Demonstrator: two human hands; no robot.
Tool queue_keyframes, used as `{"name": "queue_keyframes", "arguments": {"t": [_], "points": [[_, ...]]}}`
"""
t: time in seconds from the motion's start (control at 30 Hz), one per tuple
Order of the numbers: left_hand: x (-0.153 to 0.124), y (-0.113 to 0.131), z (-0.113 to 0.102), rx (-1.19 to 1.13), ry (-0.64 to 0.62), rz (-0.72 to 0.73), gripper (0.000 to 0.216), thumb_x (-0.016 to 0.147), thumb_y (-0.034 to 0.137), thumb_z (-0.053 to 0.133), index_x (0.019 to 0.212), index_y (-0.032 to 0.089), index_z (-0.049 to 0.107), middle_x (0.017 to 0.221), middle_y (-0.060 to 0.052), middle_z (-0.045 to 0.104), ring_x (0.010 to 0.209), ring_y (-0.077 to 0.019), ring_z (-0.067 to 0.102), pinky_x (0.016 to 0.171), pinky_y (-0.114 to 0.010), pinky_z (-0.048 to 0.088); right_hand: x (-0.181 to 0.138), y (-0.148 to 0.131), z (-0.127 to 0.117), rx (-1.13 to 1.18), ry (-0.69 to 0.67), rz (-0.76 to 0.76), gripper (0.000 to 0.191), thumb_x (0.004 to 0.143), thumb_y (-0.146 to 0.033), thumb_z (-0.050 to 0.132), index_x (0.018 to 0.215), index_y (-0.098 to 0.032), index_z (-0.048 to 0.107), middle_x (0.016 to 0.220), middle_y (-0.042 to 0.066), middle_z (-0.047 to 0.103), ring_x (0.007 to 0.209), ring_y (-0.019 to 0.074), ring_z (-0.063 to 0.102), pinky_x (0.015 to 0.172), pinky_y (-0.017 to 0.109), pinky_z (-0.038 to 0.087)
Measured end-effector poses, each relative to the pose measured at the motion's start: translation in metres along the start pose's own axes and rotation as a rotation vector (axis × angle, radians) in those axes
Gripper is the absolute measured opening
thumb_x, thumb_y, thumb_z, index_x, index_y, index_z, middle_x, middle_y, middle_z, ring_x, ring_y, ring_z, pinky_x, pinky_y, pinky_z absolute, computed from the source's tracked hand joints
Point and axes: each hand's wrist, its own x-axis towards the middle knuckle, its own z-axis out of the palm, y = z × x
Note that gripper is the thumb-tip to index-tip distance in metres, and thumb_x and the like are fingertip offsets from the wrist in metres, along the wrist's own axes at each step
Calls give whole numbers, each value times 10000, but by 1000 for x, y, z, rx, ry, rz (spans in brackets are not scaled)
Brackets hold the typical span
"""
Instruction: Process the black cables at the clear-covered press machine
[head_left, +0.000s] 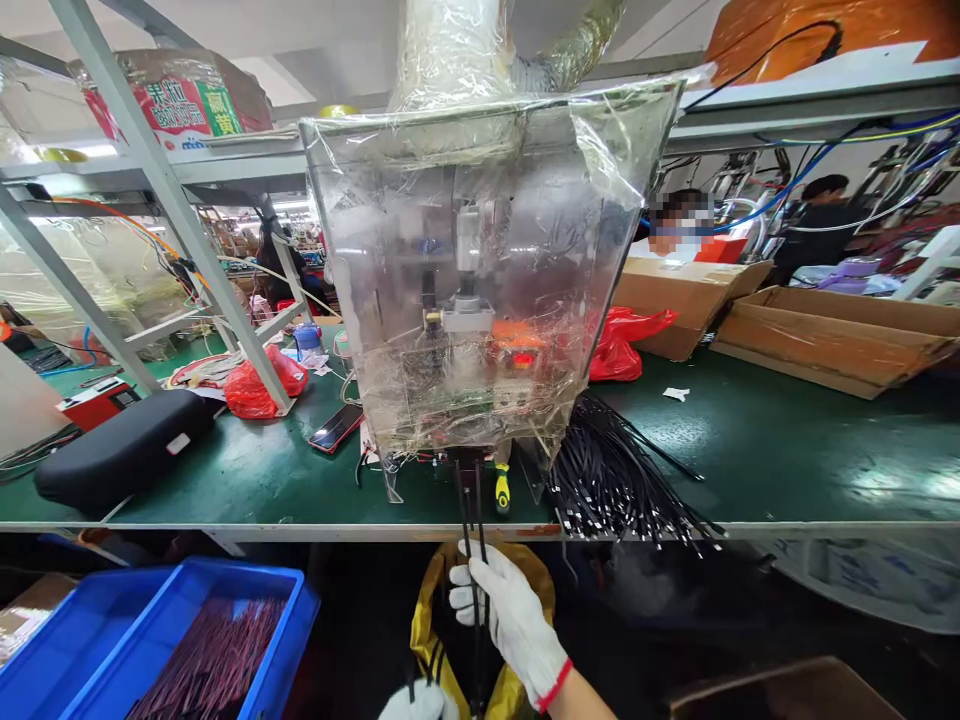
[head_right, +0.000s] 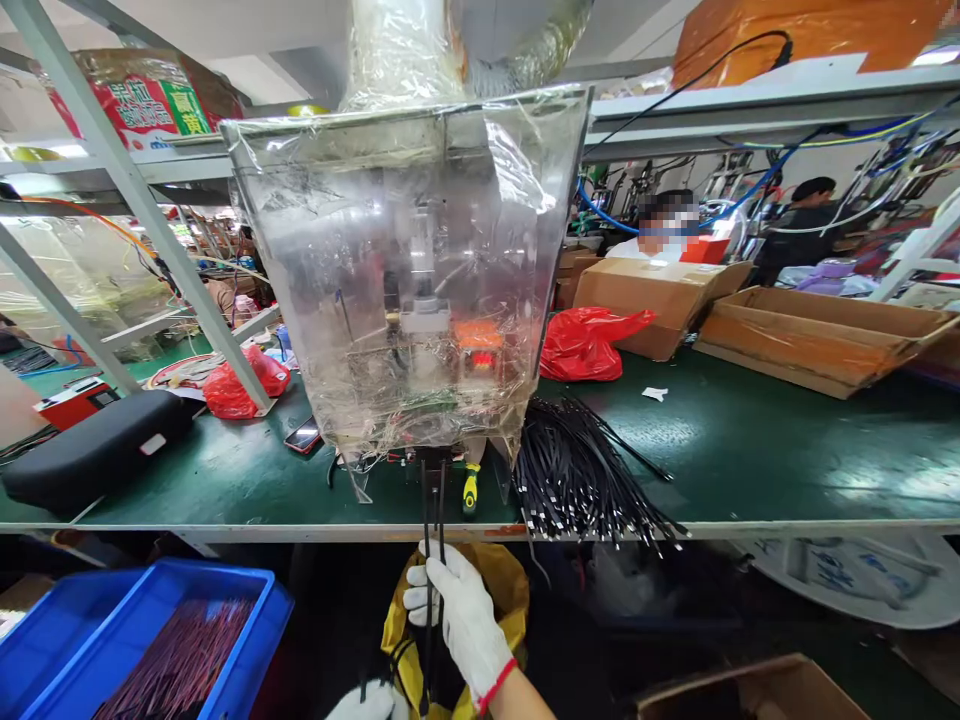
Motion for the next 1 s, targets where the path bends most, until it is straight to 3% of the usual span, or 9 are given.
{"name": "queue_keyframes", "arguments": {"t": [0.13,0.23,0.4,0.5,0.67,0.83,1.0], "points": [[3,20,23,-403,-13,-90,256,758,388,662,845,147,669,1002,-139,715,978,-313,665,871,-463,528,22,-23,12,35,-29,-5,463,695,-343,743,1055,-160,516,723,50,668,544,153,631,482,242,481],[-4,44,45,-733,-15,-125,272,787,299,656,971,101,643,1096,-182,686,1072,-354,623,920,-488,506,41,-53,26,13,-22,-15,407,719,-293,718,1058,-159,540,774,66,690,601,169,663,543,271,525],[-12,74,65,-759,47,-117,267,820,255,626,1019,78,644,1050,-205,702,1044,-358,636,897,-460,536,51,-65,26,-115,-72,155,321,780,-421,644,820,-103,621,803,118,695,604,188,671,555,312,549],[-16,84,68,-742,52,-105,223,826,246,618,974,83,656,1031,-196,712,1042,-345,640,929,-449,526,51,-56,21,-173,-69,109,395,764,-460,653,649,-86,599,844,155,697,580,182,666,525,294,542],[-19,89,69,-712,115,-85,220,826,234,614,971,72,640,1060,-201,703,1002,-338,658,911,-430,544,66,-59,23,-100,-8,82,380,787,-446,639,641,-97,597,827,142,704,590,179,674,542,298,559],[-15,80,61,-765,128,-143,223,824,221,617,975,57,629,1093,-222,685,1019,-356,645,906,-430,551,80,-66,25,-63,-15,121,356,834,-407,598,647,-104,592,737,118,698,588,170,674,574,304,572],[-8,70,54,-783,115,-114,243,811,238,646,968,54,623,1103,-228,677,1044,-369,631,941,-459,527,80,-66,25,-81,9,114,363,823,-416,609,644,-100,599,795,129,705,611,175,678,587,313,575]]}}
